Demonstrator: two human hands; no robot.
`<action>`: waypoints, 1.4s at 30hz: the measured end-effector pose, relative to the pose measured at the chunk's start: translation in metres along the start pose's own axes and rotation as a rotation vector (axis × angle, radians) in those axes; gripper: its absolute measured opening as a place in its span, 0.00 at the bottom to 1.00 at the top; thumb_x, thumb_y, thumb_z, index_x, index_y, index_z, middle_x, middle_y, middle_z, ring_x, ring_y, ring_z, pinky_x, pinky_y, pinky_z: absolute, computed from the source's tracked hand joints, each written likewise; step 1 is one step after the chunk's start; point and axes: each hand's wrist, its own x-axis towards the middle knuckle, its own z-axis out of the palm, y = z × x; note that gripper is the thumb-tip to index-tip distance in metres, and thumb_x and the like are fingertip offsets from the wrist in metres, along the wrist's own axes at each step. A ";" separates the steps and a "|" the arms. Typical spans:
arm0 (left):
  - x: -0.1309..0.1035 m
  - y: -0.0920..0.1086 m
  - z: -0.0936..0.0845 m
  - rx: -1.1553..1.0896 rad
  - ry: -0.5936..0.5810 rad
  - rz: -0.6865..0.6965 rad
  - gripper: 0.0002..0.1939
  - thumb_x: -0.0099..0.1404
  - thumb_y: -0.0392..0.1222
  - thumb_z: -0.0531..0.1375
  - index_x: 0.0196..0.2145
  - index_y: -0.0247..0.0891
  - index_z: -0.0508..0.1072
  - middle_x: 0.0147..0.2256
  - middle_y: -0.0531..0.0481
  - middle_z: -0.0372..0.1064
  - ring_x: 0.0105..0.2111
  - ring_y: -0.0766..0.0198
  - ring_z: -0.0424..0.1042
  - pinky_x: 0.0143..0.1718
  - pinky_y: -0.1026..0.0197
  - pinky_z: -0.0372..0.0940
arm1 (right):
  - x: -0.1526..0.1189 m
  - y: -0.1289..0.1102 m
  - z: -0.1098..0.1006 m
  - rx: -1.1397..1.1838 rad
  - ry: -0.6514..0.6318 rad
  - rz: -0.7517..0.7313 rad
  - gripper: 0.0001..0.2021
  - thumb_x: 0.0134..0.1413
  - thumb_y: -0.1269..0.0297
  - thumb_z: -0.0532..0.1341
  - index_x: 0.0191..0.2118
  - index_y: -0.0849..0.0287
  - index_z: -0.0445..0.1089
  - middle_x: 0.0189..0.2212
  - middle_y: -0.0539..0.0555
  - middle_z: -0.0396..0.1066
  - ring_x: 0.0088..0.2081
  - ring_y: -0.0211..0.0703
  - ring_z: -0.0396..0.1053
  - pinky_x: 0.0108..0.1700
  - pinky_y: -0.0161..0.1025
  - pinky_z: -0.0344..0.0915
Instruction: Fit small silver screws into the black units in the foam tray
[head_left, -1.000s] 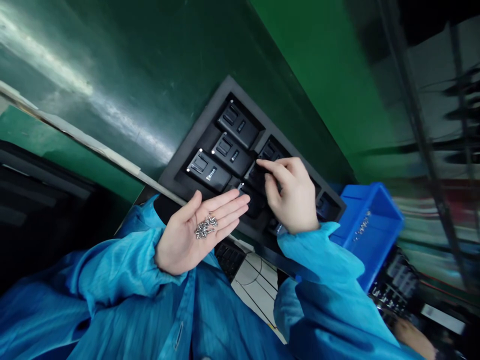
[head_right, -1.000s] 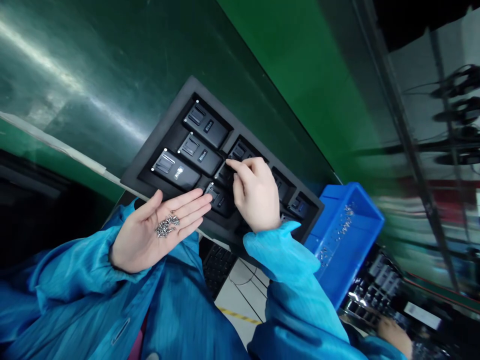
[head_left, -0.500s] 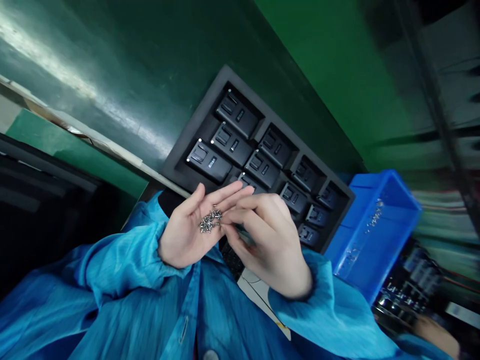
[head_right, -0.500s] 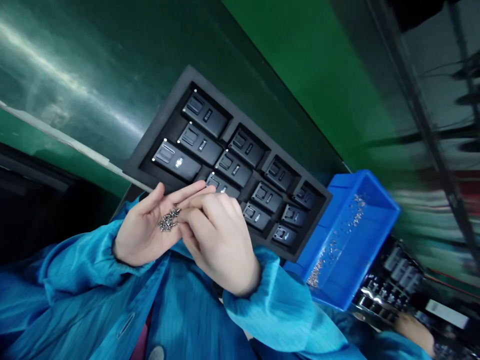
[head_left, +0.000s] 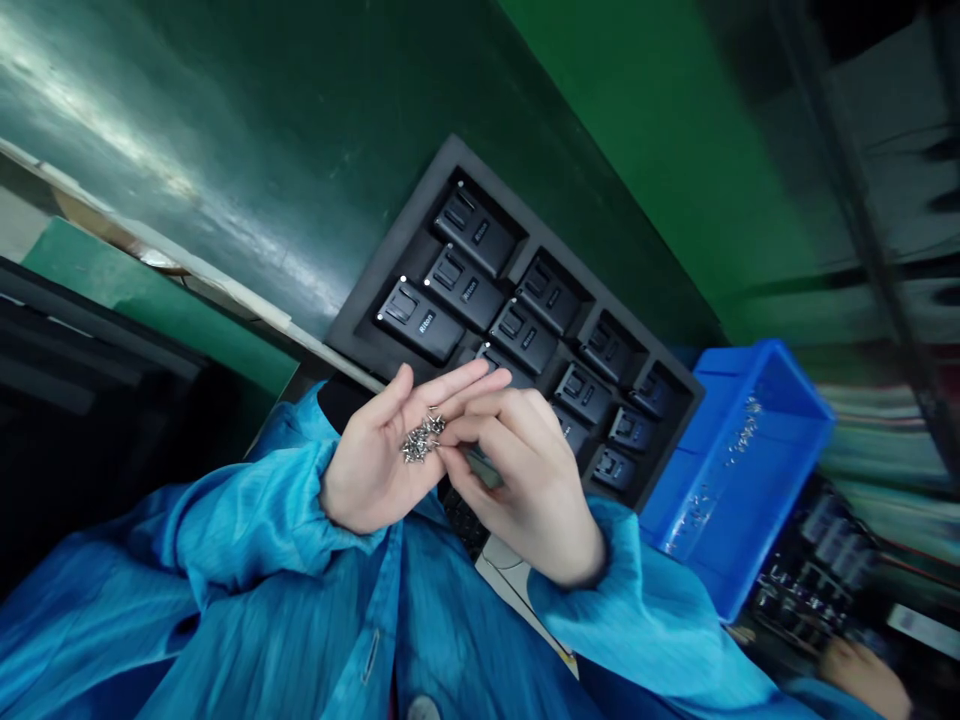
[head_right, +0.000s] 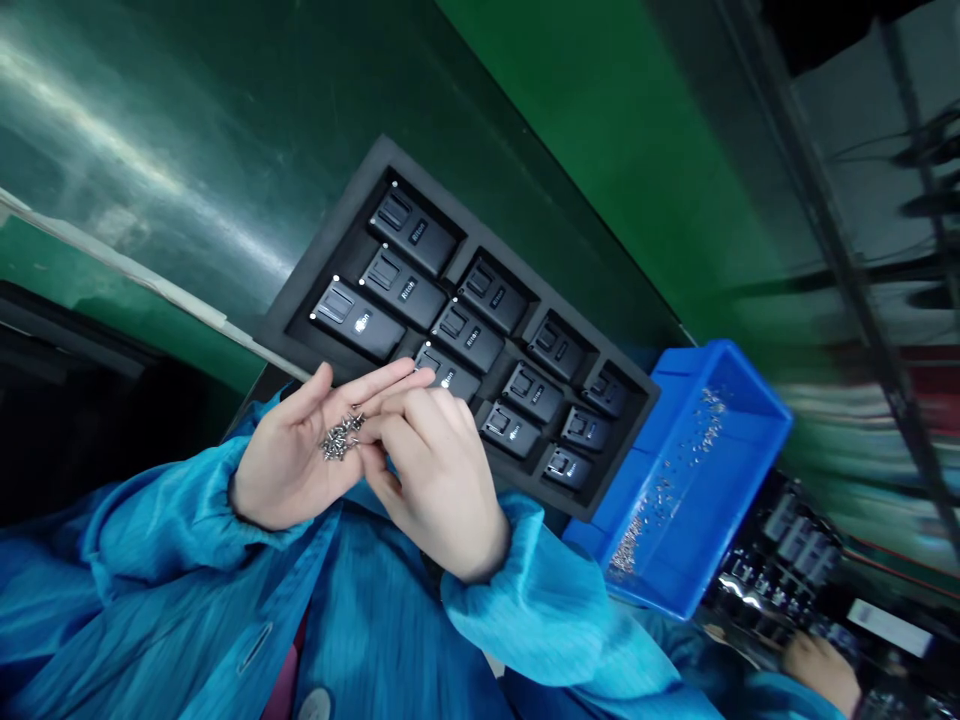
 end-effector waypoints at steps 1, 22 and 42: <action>0.001 0.000 0.001 0.000 0.011 0.002 0.34 0.76 0.52 0.40 0.68 0.23 0.53 0.64 0.37 0.61 0.67 0.55 0.56 0.68 0.53 0.48 | 0.000 0.001 0.001 0.009 0.006 0.004 0.04 0.58 0.72 0.61 0.36 0.55 0.68 0.35 0.53 0.71 0.40 0.44 0.67 0.40 0.44 0.63; 0.012 0.005 -0.001 -0.047 0.094 -0.039 0.31 0.74 0.51 0.46 0.68 0.33 0.57 0.63 0.43 0.62 0.68 0.59 0.54 0.70 0.57 0.42 | 0.010 0.011 -0.001 0.098 0.229 -0.034 0.08 0.51 0.75 0.60 0.35 0.55 0.65 0.33 0.48 0.71 0.39 0.39 0.67 0.41 0.40 0.64; 0.011 0.011 -0.021 -0.098 -0.056 -0.048 0.29 0.75 0.52 0.44 0.61 0.32 0.69 0.63 0.42 0.61 0.67 0.57 0.54 0.70 0.55 0.38 | 0.090 0.113 -0.017 -0.732 -0.057 0.022 0.10 0.60 0.72 0.52 0.34 0.62 0.70 0.34 0.58 0.68 0.29 0.43 0.61 0.33 0.42 0.56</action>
